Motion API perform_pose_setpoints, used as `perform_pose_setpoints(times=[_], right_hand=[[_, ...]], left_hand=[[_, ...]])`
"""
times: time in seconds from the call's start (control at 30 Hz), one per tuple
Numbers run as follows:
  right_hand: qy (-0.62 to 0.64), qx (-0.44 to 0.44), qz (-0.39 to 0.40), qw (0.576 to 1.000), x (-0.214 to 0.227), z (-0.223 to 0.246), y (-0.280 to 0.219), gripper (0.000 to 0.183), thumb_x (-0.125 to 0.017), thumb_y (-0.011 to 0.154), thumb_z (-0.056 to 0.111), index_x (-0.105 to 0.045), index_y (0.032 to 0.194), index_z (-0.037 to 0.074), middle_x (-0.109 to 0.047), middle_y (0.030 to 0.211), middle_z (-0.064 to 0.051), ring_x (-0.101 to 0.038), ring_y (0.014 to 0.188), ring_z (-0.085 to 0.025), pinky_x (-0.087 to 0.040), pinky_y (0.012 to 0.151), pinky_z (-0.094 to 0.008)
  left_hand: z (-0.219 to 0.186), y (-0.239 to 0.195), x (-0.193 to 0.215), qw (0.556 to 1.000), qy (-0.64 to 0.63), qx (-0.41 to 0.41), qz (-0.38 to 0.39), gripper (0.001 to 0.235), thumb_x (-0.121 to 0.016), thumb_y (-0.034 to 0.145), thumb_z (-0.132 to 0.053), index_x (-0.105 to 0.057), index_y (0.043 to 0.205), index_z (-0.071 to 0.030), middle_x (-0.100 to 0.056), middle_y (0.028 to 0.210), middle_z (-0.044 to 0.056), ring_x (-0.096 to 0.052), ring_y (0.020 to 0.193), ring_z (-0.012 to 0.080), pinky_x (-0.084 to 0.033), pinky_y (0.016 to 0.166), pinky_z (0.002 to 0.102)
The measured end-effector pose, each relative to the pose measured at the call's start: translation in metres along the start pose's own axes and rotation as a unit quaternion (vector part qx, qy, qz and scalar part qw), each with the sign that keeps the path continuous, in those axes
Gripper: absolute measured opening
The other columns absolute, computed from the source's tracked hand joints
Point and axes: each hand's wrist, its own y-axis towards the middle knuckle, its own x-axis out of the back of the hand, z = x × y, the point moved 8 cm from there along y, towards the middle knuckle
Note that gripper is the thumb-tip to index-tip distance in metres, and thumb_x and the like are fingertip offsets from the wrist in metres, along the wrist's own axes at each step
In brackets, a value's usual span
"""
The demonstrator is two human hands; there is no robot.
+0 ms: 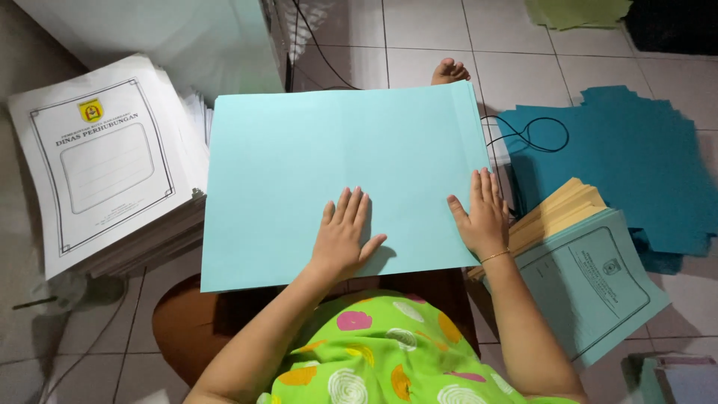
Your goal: The person folds cardstock folders and inserts printed papers into them to assemble documents.
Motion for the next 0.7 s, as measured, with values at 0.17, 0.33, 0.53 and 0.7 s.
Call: perform_pose_setpoints(times=[0.17, 0.33, 0.53, 0.7], right_hand=[[-0.006, 0.002, 0.002, 1.000, 0.001, 0.003, -0.002, 0.087, -0.029, 0.102, 0.071, -0.027, 0.162, 0.009, -0.020, 0.171, -0.015, -0.014, 0.158, -0.030, -0.022, 0.118, -0.065], [-0.012, 0.005, -0.005, 1.000, 0.002, 0.003, -0.002, 0.088, -0.027, 0.102, 0.073, -0.028, 0.162, 0.008, -0.021, 0.170, -0.015, -0.015, 0.158, -0.031, -0.023, 0.118, -0.066], [0.001, -0.001, 0.011, 1.000, 0.002, 0.003, -0.008, 0.087, -0.026, 0.103, 0.071, -0.024, 0.163, 0.009, -0.017, 0.171, -0.014, -0.012, 0.158, -0.030, -0.021, 0.118, -0.066], [0.010, 0.000, 0.014, 1.000, 0.001, 0.000, -0.004, 0.086, -0.027, 0.103, 0.071, -0.025, 0.163, 0.010, -0.017, 0.171, -0.013, -0.012, 0.158, -0.029, -0.022, 0.119, -0.066]], left_hand=[[0.089, -0.110, 0.016, 0.983, -0.018, 0.177, -0.043, 0.092, -0.022, 0.100, -0.074, -0.018, 0.163, -0.006, -0.013, 0.171, 0.018, -0.005, 0.158, 0.0350, -0.005, 0.124, 0.055], [0.146, -0.162, 0.027, 0.931, -0.023, 0.323, -0.170, 0.097, -0.030, 0.100, -0.071, -0.018, 0.162, 0.003, -0.012, 0.168, 0.030, -0.007, 0.155, 0.0472, -0.013, 0.122, 0.064], [0.064, -0.110, 0.011, 0.979, -0.022, 0.171, -0.111, 0.094, -0.031, 0.100, -0.072, -0.022, 0.162, -0.001, -0.019, 0.167, 0.026, -0.008, 0.156, 0.0442, -0.005, 0.121, 0.062], [0.090, -0.134, 0.012, 0.977, -0.015, 0.180, -0.116, 0.090, -0.028, 0.101, -0.072, -0.023, 0.163, -0.006, -0.020, 0.170, 0.020, -0.013, 0.157, 0.0373, -0.007, 0.123, 0.057]])
